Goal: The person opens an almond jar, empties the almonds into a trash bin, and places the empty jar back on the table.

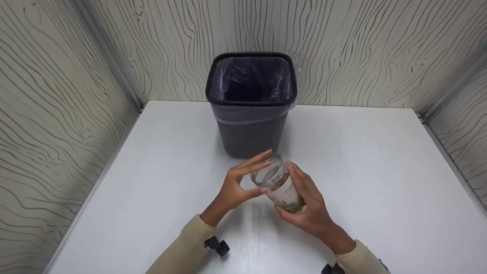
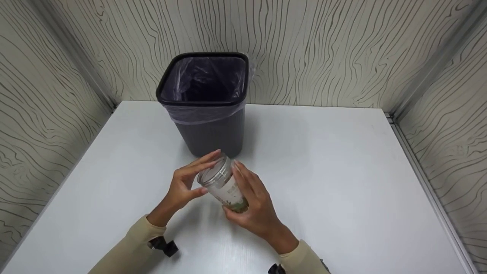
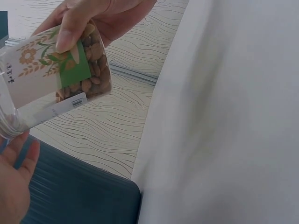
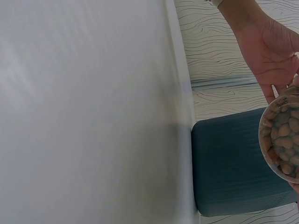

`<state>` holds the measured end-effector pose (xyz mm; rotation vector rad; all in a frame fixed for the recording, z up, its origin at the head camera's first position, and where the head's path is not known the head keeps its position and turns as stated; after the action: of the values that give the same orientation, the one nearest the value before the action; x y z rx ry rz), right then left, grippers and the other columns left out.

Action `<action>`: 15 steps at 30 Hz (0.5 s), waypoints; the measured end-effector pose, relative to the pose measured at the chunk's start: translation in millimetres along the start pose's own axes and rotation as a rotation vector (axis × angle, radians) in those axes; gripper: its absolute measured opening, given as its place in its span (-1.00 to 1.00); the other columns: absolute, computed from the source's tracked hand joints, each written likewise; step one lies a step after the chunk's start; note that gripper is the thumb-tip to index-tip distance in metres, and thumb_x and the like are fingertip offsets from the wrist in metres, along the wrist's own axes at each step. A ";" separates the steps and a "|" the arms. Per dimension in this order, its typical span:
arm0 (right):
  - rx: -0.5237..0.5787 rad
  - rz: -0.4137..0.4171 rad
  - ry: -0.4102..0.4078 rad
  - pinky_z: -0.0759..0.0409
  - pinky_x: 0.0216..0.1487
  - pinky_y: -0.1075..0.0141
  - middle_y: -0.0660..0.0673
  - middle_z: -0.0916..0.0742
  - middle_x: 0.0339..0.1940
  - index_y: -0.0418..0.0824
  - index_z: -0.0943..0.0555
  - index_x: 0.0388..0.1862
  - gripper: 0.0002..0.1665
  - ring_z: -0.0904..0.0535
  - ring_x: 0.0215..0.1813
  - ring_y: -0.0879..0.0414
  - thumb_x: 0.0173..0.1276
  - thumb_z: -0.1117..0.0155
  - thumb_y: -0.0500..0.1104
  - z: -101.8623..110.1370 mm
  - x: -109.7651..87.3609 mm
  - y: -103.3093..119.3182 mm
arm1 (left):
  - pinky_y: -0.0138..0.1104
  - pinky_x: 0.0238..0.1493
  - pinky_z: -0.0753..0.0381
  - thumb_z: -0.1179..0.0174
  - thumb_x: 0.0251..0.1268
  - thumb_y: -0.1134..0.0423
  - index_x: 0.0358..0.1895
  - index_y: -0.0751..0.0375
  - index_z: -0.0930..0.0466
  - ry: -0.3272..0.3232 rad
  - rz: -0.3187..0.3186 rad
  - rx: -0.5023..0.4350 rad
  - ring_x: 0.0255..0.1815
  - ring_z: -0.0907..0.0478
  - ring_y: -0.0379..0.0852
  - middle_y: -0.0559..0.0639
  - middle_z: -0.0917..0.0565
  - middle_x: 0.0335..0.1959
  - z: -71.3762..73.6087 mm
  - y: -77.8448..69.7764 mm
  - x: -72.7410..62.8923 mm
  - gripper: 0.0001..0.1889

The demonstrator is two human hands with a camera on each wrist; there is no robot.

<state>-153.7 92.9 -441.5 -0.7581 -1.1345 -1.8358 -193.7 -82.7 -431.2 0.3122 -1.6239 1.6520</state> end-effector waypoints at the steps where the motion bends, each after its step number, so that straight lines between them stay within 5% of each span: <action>1: -0.001 -0.002 0.001 -0.41 0.37 0.34 -0.50 -0.43 0.42 -0.58 -0.29 0.42 0.19 -0.41 0.42 -0.12 -0.21 -0.66 -0.26 0.1 0.0 0.0 | 0.06 0.49 -0.27 -0.42 0.30 0.07 0.31 0.26 -0.58 0.000 -0.001 0.001 0.49 -0.33 0.18 0.21 -0.42 0.47 -0.1 0.0 0.1 -0.42; 15: 0.020 -0.009 0.002 -0.41 0.36 0.35 -0.53 -0.40 0.42 -0.60 -0.27 0.42 0.21 -0.38 0.44 -0.11 -0.24 -0.67 -0.32 1.4 0.9 0.8 | 0.05 0.48 -0.29 -0.42 0.29 0.21 0.31 0.26 -0.58 0.009 -0.018 0.000 0.49 -0.33 0.19 0.21 -0.41 0.47 -0.3 -3.1 -1.1 -0.46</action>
<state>-153.4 93.7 -439.8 -0.7407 -1.1551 -1.8301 -190.9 -83.2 -429.7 0.3175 -1.6100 1.6380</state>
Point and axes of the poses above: each hand's wrist, its own x-axis towards the middle knuckle, its own z-axis out of the back of the hand, y = z × x, the point moved 8 cm from there along x, towards the middle knuckle
